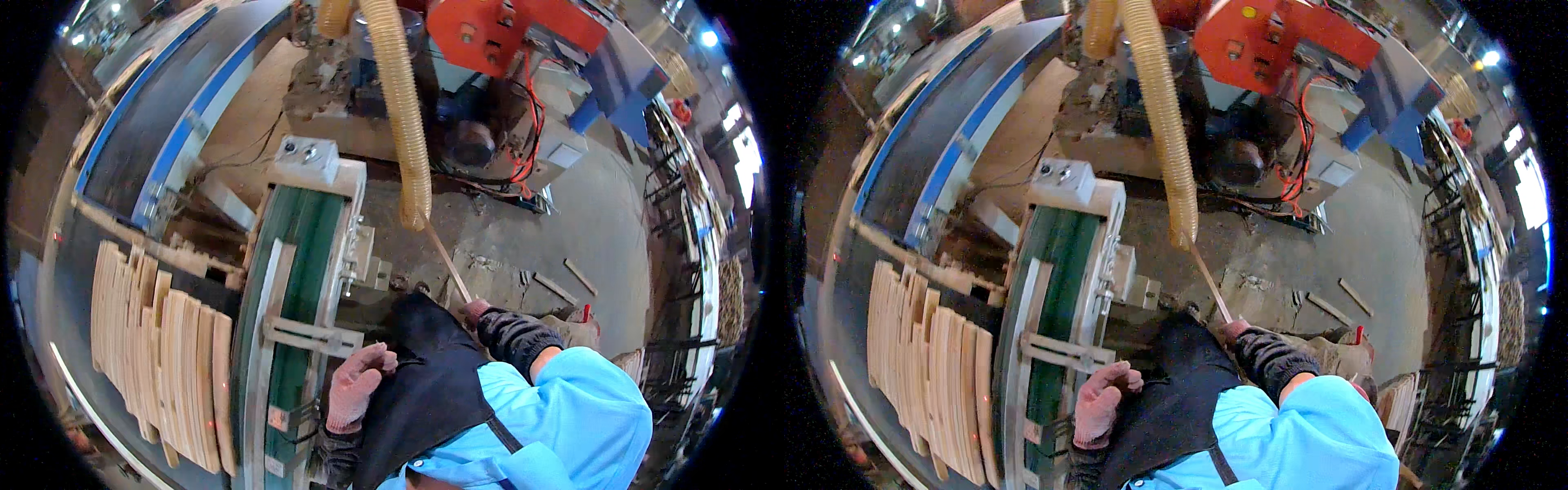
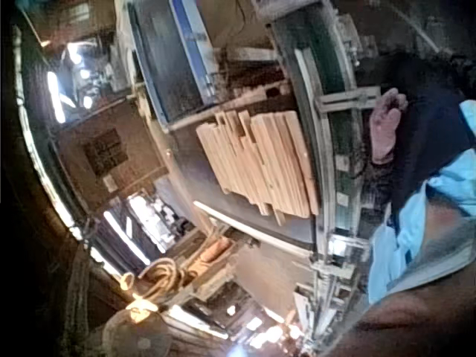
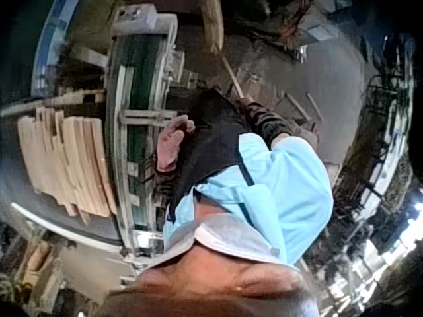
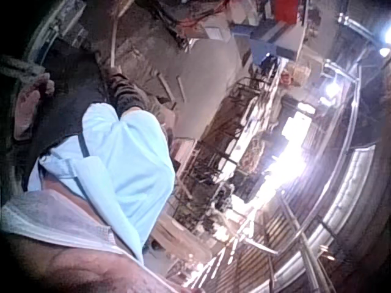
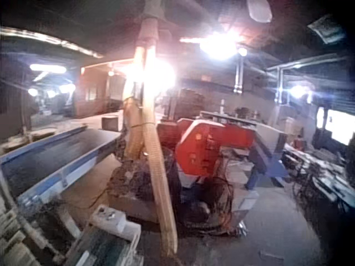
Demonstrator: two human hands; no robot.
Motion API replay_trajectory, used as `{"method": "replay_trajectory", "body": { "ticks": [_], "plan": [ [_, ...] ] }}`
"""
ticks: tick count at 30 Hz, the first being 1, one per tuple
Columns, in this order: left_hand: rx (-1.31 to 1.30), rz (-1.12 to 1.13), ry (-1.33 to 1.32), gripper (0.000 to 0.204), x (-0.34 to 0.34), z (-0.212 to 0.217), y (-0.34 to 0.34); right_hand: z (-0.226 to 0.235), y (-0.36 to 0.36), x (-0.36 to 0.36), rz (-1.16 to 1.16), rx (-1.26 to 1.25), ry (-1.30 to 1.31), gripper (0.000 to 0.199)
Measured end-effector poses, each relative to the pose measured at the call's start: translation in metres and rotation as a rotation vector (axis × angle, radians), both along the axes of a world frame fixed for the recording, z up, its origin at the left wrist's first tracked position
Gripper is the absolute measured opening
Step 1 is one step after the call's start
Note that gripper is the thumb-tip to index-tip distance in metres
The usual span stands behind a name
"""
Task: The person walks through a workshop and gathers stacks of wooden planks from a metal table. They carry the planks to a conveyor belt and place them onto the moving belt. The person then retrieves more planks from the floor and table, continuing to load them onto the conveyor.
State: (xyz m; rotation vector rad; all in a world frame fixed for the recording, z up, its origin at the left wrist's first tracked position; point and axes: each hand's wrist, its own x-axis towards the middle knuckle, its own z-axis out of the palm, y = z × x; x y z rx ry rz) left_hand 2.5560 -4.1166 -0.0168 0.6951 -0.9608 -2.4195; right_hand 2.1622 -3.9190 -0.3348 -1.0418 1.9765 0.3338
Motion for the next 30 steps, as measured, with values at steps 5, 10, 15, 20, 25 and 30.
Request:
{"method": "replay_trajectory", "body": {
  "ticks": [5, 10, 15, 20, 25, 30],
  "plan": [
    [-0.025, -0.023, -0.014, 0.062, -0.06, 0.008, -0.022, -0.063, 0.016, -0.029, -0.601, -0.219, -0.29, 0.036],
    [-0.035, -0.14, -0.126, 0.06, -0.146, 0.012, -0.047, -0.079, 0.021, -0.058, -0.568, -0.285, -0.364, 0.028],
    [-0.08, -0.241, -0.201, 0.062, -0.257, 0.019, -0.069, -0.036, 0.0, -0.11, -0.93, 0.08, -0.24, 0.03],
    [-0.157, -0.456, -0.166, 0.065, -0.375, 0.009, -0.087, -0.013, 0.02, -0.183, -0.359, -0.161, -0.07, 0.034],
    [-0.246, -0.859, -0.169, 0.065, -0.504, 0.017, -0.065, -0.056, 0.063, -0.209, -1.378, -0.376, -0.211, 0.032],
    [-0.204, -1.207, -0.128, 0.059, -0.604, 0.019, -0.023, -0.055, 0.107, -0.196, -1.761, -0.617, -0.224, 0.021]
  ]
}}
